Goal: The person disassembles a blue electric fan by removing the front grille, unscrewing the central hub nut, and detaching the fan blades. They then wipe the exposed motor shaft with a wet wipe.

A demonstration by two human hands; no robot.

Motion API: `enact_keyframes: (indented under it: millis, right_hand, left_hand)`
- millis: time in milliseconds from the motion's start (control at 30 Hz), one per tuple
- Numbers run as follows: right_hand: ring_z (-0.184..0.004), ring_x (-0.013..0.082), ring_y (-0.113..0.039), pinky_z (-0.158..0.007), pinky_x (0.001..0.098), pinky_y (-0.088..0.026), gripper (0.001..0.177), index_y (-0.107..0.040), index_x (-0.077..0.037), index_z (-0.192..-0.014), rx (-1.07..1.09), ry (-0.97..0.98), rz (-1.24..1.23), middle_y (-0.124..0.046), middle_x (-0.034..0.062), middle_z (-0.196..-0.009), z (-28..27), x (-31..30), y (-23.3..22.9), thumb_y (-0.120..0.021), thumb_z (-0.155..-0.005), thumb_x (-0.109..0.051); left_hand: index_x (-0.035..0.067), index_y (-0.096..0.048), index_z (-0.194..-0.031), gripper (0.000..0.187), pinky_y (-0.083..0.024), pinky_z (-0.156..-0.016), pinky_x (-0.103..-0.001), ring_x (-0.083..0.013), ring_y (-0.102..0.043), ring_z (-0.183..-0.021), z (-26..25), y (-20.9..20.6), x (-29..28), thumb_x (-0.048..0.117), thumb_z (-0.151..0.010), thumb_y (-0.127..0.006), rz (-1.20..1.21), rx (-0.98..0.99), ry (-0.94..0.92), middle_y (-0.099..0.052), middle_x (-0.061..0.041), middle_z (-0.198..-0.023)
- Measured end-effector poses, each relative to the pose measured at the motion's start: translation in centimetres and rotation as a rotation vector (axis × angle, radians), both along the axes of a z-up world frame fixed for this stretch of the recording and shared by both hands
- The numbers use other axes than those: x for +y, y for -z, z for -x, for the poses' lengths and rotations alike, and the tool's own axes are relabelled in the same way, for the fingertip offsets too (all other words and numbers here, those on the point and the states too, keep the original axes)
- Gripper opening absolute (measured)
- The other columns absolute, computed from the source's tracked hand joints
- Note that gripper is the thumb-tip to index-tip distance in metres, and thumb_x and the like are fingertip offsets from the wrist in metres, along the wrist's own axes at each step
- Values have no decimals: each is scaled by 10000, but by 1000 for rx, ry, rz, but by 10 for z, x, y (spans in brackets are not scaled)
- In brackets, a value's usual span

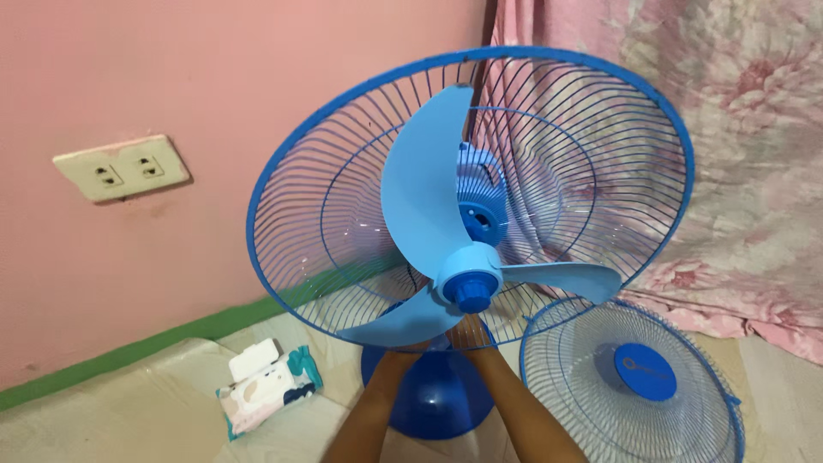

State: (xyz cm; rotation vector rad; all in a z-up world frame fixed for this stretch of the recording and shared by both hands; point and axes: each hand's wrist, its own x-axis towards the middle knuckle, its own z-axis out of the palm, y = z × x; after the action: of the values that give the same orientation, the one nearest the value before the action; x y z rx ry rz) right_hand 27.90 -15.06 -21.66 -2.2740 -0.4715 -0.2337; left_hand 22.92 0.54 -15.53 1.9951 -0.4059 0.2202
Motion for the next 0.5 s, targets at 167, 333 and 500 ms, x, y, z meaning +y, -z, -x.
enact_keyframes:
  millis: [167, 333, 500]
  right_hand:
    - [-1469, 316, -373, -1214, 448, -298, 518, -383, -87, -1527, -337, 4, 386, -419, 170, -1564, 18, -10, 1, -503, -1029, -160]
    - [-1459, 316, -386, -1204, 442, -311, 514, -366, -71, -1536, -223, 2, 302, -406, 169, -1571, 32, -7, -1, -478, -1041, -151]
    - [-1441, 317, -360, -1179, 444, -306, 563, -313, -37, -1538, -27, -33, -100, -371, 186, -1560, 53, -3, -5, -510, -1020, -132]
  left_hand:
    - [32, -655, -1269, 402, -502, -1010, -439, -298, -645, -1158, 9, 0, 0, 233, -921, -658, -49, -17, -5, -702, -162, -1244]
    - [33, -655, -1275, 396, -498, -1018, -444, -303, -642, -1168, 24, 4, -5, 230, -931, -641, -78, -18, -14, -698, -163, -1255]
    - [34, -654, -1281, 391, -495, -1025, -450, -307, -638, -1179, 32, 3, -5, 226, -941, -624, -112, -35, -10, -694, -165, -1266]
